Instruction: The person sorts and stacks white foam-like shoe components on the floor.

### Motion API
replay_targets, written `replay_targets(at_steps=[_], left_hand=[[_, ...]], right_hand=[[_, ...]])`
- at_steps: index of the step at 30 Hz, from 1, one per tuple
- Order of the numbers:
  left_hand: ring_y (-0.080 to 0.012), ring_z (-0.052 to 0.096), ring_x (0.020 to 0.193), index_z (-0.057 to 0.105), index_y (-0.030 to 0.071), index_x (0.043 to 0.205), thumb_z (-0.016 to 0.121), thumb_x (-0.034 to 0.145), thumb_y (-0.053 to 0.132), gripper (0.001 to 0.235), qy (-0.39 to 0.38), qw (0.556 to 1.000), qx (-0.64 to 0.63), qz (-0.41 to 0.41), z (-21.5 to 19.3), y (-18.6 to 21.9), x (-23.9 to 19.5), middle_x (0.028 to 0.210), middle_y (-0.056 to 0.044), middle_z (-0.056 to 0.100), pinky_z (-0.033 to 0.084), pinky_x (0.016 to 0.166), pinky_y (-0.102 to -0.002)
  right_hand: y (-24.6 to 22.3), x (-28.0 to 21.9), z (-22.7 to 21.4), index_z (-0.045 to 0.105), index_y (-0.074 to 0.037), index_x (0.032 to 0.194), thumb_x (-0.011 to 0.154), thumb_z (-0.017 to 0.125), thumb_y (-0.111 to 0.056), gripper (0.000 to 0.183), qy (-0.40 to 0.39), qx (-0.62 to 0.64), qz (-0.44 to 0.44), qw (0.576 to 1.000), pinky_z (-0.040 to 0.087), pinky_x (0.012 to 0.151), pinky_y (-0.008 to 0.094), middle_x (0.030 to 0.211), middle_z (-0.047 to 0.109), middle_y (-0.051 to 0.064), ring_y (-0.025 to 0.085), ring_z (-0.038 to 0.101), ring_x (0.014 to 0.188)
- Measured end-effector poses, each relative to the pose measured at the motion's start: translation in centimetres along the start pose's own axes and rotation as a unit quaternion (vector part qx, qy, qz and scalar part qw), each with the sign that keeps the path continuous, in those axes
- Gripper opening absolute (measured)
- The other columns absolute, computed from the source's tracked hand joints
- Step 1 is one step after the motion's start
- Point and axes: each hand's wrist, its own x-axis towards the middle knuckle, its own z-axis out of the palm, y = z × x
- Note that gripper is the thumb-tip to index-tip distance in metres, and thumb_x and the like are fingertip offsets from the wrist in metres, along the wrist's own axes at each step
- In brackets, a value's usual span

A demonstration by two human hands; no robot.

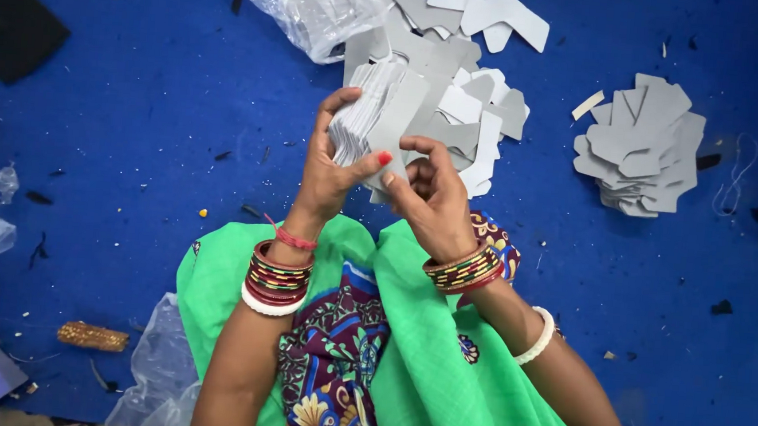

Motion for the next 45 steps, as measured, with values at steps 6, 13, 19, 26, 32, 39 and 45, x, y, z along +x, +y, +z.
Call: replay_targets(at_steps=[6,13,19,26,32,39,45], left_hand=[[-0.0236,0.054,0.138,0.042,0.012,0.154,0.086,0.084,0.003,0.083,0.079,0.988,0.120,0.055,-4.3,3.6,0.0,0.149,-0.007,0.047,0.050,0.118,-0.037],[-0.0299,0.060,0.131,0.028,0.018,0.158,0.087,0.075,0.009,0.103,0.255,0.935,0.243,-0.036,-18.9,8.4,-5.2,0.147,-0.020,0.054,0.053,0.109,-0.040],[-0.0518,0.036,0.140,0.021,0.019,0.165,0.098,0.076,0.043,0.120,0.387,0.670,0.589,-0.233,-21.0,8.4,-7.1,0.151,-0.035,0.034,0.038,0.112,-0.058],[-0.0512,0.028,0.140,0.023,0.000,0.155,0.093,0.083,0.042,0.110,0.376,0.632,0.675,-0.056,-16.5,3.6,-6.2,0.153,-0.036,0.029,0.024,0.113,-0.060],[-0.0200,0.063,0.119,0.058,0.006,0.134,0.077,0.095,0.016,0.044,0.065,0.961,0.269,-0.007,2.6,-3.4,-3.2,0.126,-0.010,0.067,0.050,0.108,-0.034],[-0.0204,0.060,0.124,0.033,0.010,0.154,0.051,0.107,0.027,0.053,0.015,0.985,-0.022,-0.169,3.8,-5.9,-2.4,0.138,-0.015,0.058,0.050,0.105,-0.032],[-0.0186,0.063,0.083,0.046,0.000,0.147,0.047,0.109,0.017,0.041,0.175,0.974,-0.110,-0.088,-3.7,-5.2,-1.8,0.104,-0.014,0.066,0.056,0.076,-0.033]], right_hand=[[1.5,-0.5,-3.6,0.056,-0.009,0.136,0.096,0.071,-0.012,0.043,0.054,-0.022,-0.012,0.998,0.054,0.070,0.021,0.099,0.062,0.000,0.005,0.060,0.080],[6.0,-0.2,-12.9,0.065,-0.007,0.125,0.097,0.069,-0.016,0.030,0.150,-0.130,0.039,0.979,0.054,0.069,0.024,0.102,0.069,0.002,0.010,0.067,0.083],[7.4,0.5,-12.1,0.067,-0.006,0.121,0.091,0.073,-0.024,0.035,0.167,-0.252,0.101,0.948,0.056,0.073,0.028,0.101,0.071,0.006,0.014,0.068,0.085],[7.4,1.1,-9.4,0.062,0.003,0.106,0.078,0.089,-0.041,0.059,0.244,-0.458,-0.006,0.855,0.053,0.069,0.045,0.102,0.061,0.019,0.035,0.063,0.082],[6.8,1.4,-9.9,0.064,-0.003,0.097,0.084,0.082,-0.030,0.035,0.279,-0.374,0.030,0.884,0.054,0.070,0.040,0.089,0.068,0.013,0.027,0.067,0.076],[-0.4,-0.8,-2.6,0.062,-0.001,0.112,0.090,0.075,-0.011,0.028,0.086,-0.276,-0.177,0.941,0.056,0.070,0.034,0.096,0.068,0.014,0.023,0.069,0.079],[0.5,5.0,-1.7,0.068,-0.009,0.121,0.090,0.067,-0.003,0.032,0.010,-0.429,-0.219,0.876,0.056,0.091,0.037,0.117,0.066,0.012,0.027,0.068,0.107]])
